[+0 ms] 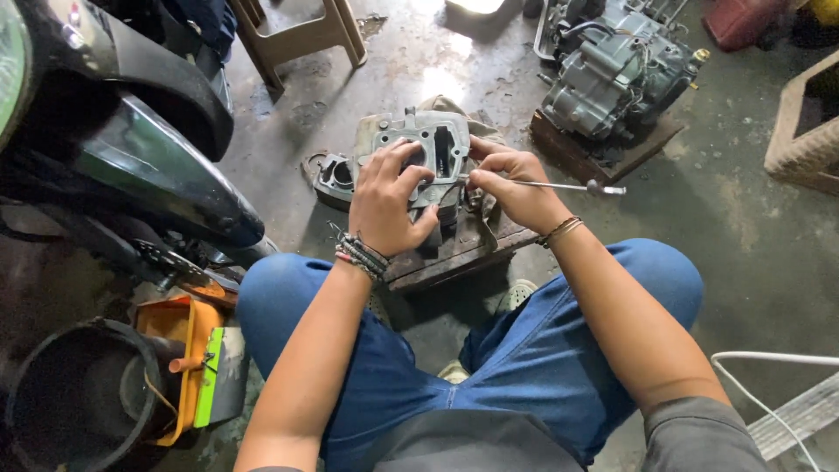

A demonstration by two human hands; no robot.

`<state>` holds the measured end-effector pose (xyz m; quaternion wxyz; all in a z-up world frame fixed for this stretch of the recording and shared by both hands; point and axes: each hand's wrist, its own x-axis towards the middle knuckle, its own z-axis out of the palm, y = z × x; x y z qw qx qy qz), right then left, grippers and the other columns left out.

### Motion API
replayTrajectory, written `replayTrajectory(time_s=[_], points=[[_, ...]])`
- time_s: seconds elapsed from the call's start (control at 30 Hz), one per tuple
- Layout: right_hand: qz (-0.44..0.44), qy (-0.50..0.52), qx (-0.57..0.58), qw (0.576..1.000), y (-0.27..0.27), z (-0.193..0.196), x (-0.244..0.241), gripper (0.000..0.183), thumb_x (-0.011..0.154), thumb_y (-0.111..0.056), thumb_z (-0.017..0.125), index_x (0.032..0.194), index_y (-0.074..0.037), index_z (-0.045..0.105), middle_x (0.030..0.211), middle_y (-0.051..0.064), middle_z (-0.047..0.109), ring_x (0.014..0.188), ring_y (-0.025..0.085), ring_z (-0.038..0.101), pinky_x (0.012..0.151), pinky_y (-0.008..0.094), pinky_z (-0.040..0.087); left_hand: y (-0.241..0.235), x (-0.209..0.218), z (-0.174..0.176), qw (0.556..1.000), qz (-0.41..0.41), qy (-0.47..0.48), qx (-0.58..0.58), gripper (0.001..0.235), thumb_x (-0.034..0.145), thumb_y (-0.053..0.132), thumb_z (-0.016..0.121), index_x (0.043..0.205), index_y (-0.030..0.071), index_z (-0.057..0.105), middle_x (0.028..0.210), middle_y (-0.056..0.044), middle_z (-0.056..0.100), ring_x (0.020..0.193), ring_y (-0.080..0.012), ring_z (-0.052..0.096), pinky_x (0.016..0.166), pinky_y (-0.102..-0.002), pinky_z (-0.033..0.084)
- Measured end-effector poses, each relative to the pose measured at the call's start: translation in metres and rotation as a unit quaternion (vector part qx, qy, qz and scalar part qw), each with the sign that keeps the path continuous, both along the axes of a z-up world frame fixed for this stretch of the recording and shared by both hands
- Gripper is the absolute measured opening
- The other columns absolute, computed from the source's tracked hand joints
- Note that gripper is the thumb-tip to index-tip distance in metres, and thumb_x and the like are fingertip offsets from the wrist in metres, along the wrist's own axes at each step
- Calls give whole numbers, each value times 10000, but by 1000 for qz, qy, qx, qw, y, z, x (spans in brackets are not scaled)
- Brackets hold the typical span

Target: The person sits on the floor and uses a T-handle tool to scrape and clean the surface of a metallic engine cylinder head. They then use a cloth to wipe the part and continue cleaning with the tool.

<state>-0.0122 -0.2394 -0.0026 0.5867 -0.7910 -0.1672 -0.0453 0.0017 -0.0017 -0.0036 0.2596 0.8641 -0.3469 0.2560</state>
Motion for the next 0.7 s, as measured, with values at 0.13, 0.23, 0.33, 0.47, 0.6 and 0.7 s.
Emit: replayTrajectory(time_s=[0.13,0.23,0.33,0.47,0.6,0.7], points=[[-2,2,-16,1000,1,3,-5,131,936,-146,697,851,-88,778,1422,181,635,1269,355,620,1063,454,447,0,-5,1,1000,2,8,7,412,683,298,778,1058,145,700,1348,-139,590,1345,-379,514,1147,-528,346],[4,-10,-14,1000,0,7,0,117,914,-138,711,835,-72,767,1443,194,619,1276,349,603,1059,472,439,-1,0,3,1000,2,2,1,435,670,294,787,1073,150,702,1355,-139,587,1341,-383,516,1141,-533,346],[-12,4,-2,1000,2,5,-7,139,931,-122,681,832,-62,759,1427,180,634,1258,350,628,1060,460,447,0,-5,-1,1000,7,10,10,430,673,311,777,1063,150,696,1350,-145,589,1343,-388,514,1145,-536,344],[-13,0,-15,1000,5,8,-7,133,908,-135,703,812,-60,757,1401,203,649,1241,369,634,1040,480,454,1,-3,-3,1000,8,0,4,453,669,336,778,1069,148,680,1351,-129,584,1343,-375,516,1148,-521,351],[-31,13,-29,999,2,0,-2,136,906,-155,703,829,-70,777,1388,198,661,1244,376,631,1035,472,460,-1,1,-5,1000,15,-10,2,441,672,366,778,1055,170,682,1343,-100,588,1337,-351,526,1151,-503,358],[-26,23,-25,999,-1,1,-2,128,900,-140,706,827,-57,769,1380,188,669,1245,362,632,1054,470,446,1,1,-5,1000,14,-14,6,466,660,375,789,1066,175,677,1340,-94,589,1339,-341,527,1160,-496,357]])
